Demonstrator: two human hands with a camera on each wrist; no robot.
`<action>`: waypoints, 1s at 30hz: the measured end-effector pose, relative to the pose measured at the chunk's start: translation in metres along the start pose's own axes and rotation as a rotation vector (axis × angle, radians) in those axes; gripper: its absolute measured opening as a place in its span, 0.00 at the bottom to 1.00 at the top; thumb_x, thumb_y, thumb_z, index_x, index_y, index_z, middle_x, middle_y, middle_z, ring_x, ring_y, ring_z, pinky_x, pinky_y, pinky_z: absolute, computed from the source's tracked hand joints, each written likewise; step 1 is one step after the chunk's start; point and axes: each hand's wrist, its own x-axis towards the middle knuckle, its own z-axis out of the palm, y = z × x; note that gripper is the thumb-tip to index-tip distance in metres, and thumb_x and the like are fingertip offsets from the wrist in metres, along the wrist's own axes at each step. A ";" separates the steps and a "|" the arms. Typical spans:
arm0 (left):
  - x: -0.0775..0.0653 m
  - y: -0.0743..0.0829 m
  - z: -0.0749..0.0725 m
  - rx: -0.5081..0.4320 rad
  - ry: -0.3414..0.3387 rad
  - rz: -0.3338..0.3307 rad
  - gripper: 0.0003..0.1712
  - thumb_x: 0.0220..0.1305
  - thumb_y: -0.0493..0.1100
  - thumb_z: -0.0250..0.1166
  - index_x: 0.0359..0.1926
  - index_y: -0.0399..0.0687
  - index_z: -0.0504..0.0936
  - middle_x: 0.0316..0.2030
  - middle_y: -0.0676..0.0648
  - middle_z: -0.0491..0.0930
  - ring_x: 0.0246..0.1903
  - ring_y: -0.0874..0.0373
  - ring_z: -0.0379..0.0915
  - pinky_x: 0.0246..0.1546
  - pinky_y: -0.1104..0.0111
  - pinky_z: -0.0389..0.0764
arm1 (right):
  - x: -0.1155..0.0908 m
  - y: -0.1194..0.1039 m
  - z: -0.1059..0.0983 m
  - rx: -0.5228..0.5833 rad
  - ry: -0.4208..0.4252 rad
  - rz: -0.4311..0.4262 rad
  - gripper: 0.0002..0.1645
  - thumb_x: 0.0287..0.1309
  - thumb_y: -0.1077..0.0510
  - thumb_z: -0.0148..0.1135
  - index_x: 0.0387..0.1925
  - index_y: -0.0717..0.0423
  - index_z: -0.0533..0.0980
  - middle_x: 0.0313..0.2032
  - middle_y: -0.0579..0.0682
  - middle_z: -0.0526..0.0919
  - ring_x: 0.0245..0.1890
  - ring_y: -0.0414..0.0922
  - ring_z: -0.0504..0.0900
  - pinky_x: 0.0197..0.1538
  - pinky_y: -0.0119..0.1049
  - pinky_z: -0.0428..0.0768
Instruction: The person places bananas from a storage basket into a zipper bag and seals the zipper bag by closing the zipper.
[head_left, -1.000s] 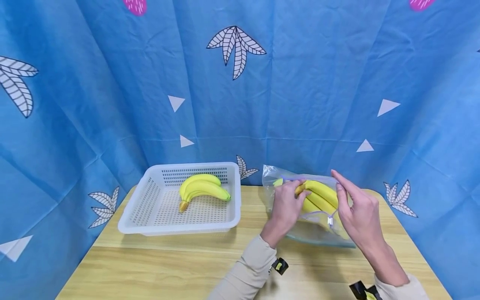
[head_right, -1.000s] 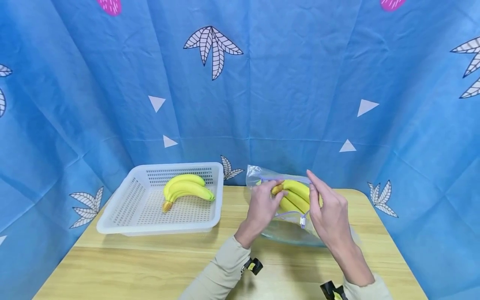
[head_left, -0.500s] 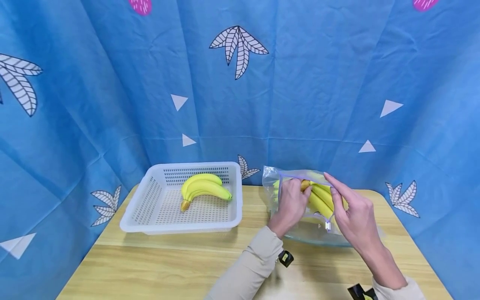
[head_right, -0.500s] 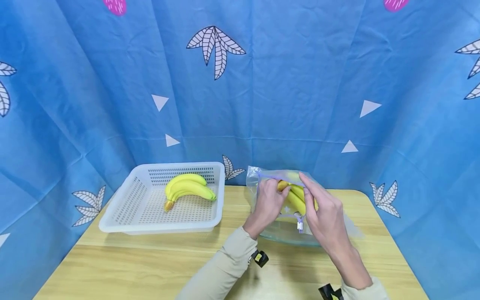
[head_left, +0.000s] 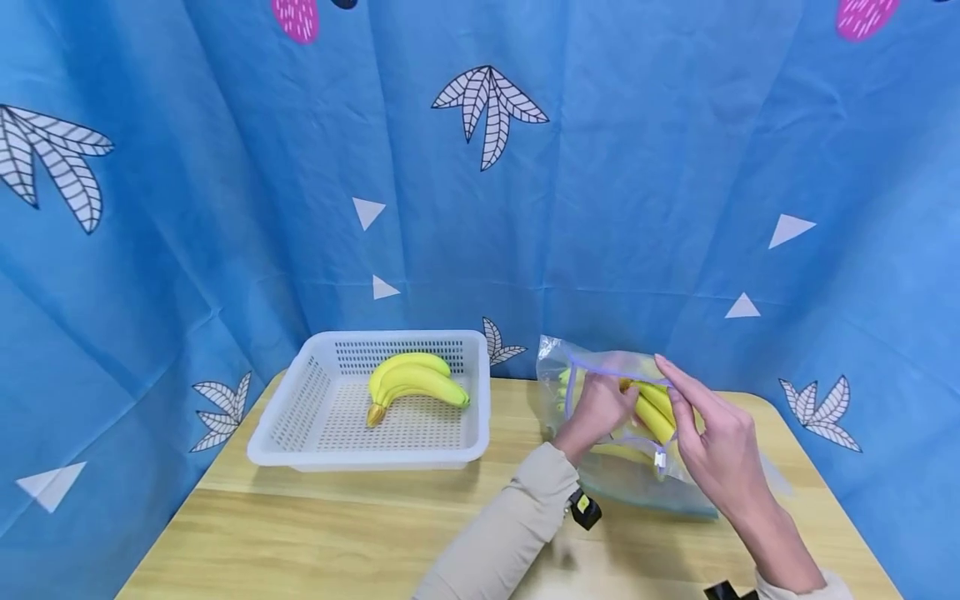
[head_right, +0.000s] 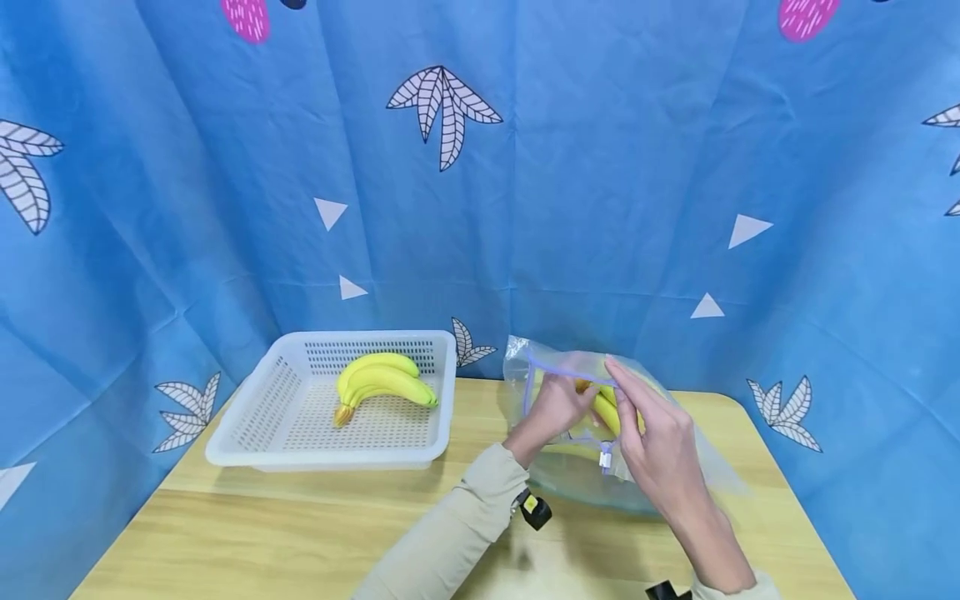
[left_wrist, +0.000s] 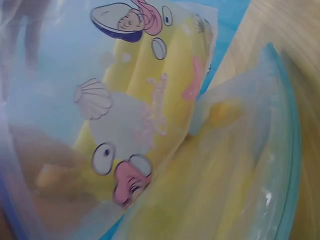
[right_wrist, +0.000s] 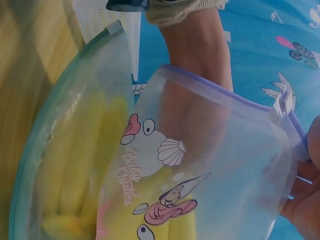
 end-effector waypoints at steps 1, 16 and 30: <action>-0.002 0.000 -0.001 0.035 -0.030 -0.025 0.07 0.67 0.39 0.69 0.33 0.41 0.81 0.18 0.54 0.68 0.20 0.65 0.64 0.24 0.79 0.67 | -0.001 0.001 0.000 -0.005 0.005 0.004 0.29 0.57 0.78 0.64 0.61 0.60 0.81 0.53 0.60 0.86 0.24 0.33 0.74 0.21 0.21 0.57; -0.043 0.012 -0.076 0.138 -0.276 0.135 0.24 0.71 0.38 0.65 0.66 0.42 0.77 0.62 0.47 0.80 0.52 0.57 0.80 0.54 0.75 0.78 | 0.004 0.016 0.000 -0.057 0.062 0.051 0.25 0.64 0.72 0.61 0.62 0.59 0.80 0.53 0.61 0.86 0.14 0.32 0.61 0.18 0.25 0.54; -0.037 -0.052 -0.166 0.049 -0.130 0.014 0.12 0.70 0.35 0.65 0.53 0.42 0.86 0.49 0.46 0.86 0.49 0.52 0.82 0.53 0.61 0.83 | 0.008 0.017 0.000 -0.061 0.081 0.082 0.24 0.65 0.72 0.61 0.62 0.58 0.80 0.55 0.57 0.85 0.32 0.49 0.84 0.24 0.23 0.61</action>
